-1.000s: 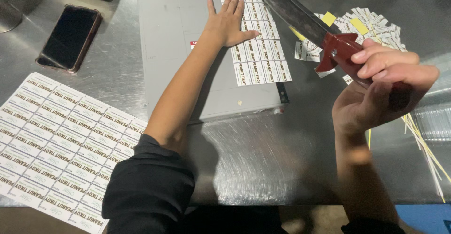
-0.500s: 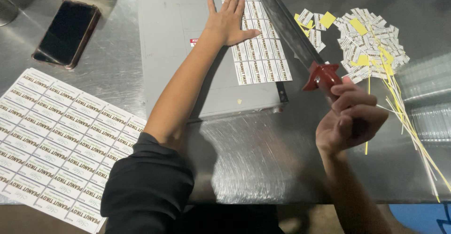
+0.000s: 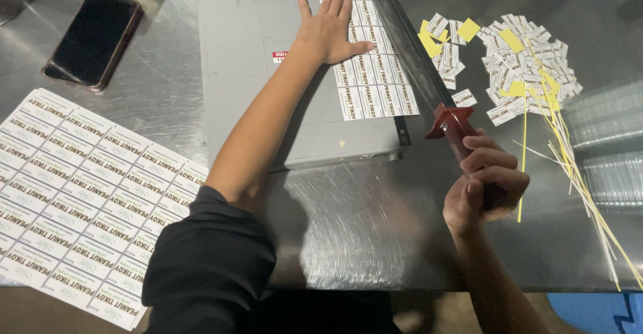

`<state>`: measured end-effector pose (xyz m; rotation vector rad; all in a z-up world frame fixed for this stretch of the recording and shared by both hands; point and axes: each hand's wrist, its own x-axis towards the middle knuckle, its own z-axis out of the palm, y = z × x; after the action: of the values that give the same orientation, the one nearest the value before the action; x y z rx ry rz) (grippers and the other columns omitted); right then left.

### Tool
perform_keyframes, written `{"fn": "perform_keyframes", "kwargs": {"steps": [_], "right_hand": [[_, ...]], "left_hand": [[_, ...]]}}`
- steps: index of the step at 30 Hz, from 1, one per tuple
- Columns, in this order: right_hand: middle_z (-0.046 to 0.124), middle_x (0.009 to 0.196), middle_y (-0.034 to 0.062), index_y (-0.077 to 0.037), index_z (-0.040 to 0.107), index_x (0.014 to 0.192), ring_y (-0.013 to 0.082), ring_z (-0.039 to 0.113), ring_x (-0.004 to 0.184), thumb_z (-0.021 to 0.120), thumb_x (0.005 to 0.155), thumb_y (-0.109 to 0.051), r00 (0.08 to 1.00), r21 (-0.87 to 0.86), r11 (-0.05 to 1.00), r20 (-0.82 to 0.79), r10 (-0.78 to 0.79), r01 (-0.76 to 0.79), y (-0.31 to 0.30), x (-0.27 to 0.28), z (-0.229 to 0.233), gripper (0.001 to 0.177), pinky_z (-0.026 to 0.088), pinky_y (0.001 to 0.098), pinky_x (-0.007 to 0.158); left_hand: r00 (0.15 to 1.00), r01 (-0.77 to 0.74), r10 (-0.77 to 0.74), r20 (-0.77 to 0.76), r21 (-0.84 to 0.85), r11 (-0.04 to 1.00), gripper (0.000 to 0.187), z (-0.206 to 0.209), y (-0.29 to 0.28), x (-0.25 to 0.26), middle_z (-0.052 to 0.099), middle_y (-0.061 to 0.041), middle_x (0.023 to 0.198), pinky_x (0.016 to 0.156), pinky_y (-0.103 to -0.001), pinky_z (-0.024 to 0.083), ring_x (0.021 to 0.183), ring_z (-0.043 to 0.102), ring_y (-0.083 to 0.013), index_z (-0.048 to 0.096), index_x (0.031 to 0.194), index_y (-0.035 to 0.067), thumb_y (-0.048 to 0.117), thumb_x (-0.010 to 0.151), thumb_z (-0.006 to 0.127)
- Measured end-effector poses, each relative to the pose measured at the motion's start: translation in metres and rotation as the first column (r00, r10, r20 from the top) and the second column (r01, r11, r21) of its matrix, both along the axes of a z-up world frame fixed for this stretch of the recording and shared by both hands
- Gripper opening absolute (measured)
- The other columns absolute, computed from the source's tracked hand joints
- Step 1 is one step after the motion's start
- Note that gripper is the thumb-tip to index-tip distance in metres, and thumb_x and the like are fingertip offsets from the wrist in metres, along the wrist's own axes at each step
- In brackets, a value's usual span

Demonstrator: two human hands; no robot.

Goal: The person uses a manual paper cutter to slice a large sheet of printed labels into individual strips. They repeatedly align the paper against the cutter's guide, press down the lever to cut, and then reposition the sheet to continue the process. The cut strips accumulate on the table surface.

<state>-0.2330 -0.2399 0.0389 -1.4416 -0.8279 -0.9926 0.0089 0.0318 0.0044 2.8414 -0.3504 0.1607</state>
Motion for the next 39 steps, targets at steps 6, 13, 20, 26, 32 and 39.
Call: {"fn": "perform_keyframes", "kwargs": {"steps": [6, 13, 20, 26, 32, 39], "right_hand": [[0.058, 0.099, 0.0094, -0.010, 0.046, 0.106, 0.0220, 0.067, 0.108, 0.059, 0.108, -0.029, 1.000, -0.038, 0.999, 0.000, -0.002, 0.002, 0.000, -0.001, 0.007, 0.024, 0.056, 0.0431, 0.108], [0.058, 0.103, 0.0092, -0.011, 0.044, 0.108, 0.0219, 0.065, 0.113, 0.061, 0.106, -0.030, 1.000, -0.076, 0.997, 0.017, 0.009, -0.008, -0.006, -0.001, -0.008, 0.025, 0.054, 0.0441, 0.112], [0.060, 0.102, 0.0110, -0.010, 0.045, 0.107, 0.0258, 0.063, 0.116, 0.059, 0.101, -0.023, 1.000, -0.175, 0.984, 0.010, 0.013, -0.011, -0.021, -0.007, -0.033, 0.021, 0.051, 0.0459, 0.111], [0.061, 0.106, 0.0119, -0.009, 0.044, 0.108, 0.0274, 0.062, 0.123, 0.061, 0.100, -0.017, 0.997, -0.265, 0.964, -0.080, -0.014, -0.007, -0.033, -0.019, -0.040, 0.021, 0.048, 0.0479, 0.116], [0.062, 0.110, 0.0131, -0.009, 0.045, 0.109, 0.0291, 0.060, 0.131, 0.060, 0.095, -0.008, 0.990, -0.319, 0.948, -0.131, -0.058, 0.013, -0.037, -0.025, -0.041, 0.020, 0.046, 0.0503, 0.121], [0.063, 0.113, 0.0135, -0.007, 0.047, 0.105, 0.0303, 0.061, 0.130, 0.062, 0.089, 0.002, 0.984, -0.425, 0.905, -0.146, -0.098, 0.027, -0.044, -0.033, -0.050, 0.024, 0.048, 0.0526, 0.121]], "left_hand": [[1.000, -0.004, 0.004, 0.003, 0.020, 1.000, 0.126, -0.002, -0.003, 0.002, 0.018, -0.022, 0.168, 0.110, -0.080, -0.009, 0.157, 0.013, -0.0332, 0.022, 0.159, -0.001, 0.093, 0.078, 0.043], [1.000, 0.000, 0.000, 0.019, 0.002, 1.000, 0.125, -0.001, -0.001, 0.000, 0.019, -0.022, 0.167, 0.109, -0.082, -0.008, 0.156, 0.014, -0.0334, 0.023, 0.159, -0.002, 0.092, 0.078, 0.043], [0.999, 0.008, -0.007, 0.034, -0.011, 1.000, 0.123, -0.001, 0.000, -0.001, 0.021, -0.021, 0.167, 0.108, -0.082, -0.007, 0.156, 0.015, -0.0340, 0.026, 0.158, -0.001, 0.091, 0.078, 0.045], [0.999, 0.002, 0.000, 0.051, -0.027, 1.000, 0.125, -0.004, -0.001, 0.000, 0.021, -0.022, 0.167, 0.107, -0.083, -0.007, 0.156, 0.016, -0.0330, 0.026, 0.158, -0.003, 0.092, 0.078, 0.045], [1.000, 0.008, -0.007, 0.030, -0.025, 1.000, 0.124, -0.003, 0.000, 0.001, 0.020, -0.022, 0.167, 0.107, -0.082, -0.009, 0.156, 0.014, -0.0329, 0.026, 0.158, -0.002, 0.091, 0.078, 0.045], [1.000, 0.007, -0.007, 0.030, -0.027, 1.000, 0.124, -0.003, 0.000, 0.001, 0.019, -0.021, 0.167, 0.109, -0.082, -0.009, 0.156, 0.012, -0.0326, 0.026, 0.159, -0.001, 0.091, 0.078, 0.046]]}}
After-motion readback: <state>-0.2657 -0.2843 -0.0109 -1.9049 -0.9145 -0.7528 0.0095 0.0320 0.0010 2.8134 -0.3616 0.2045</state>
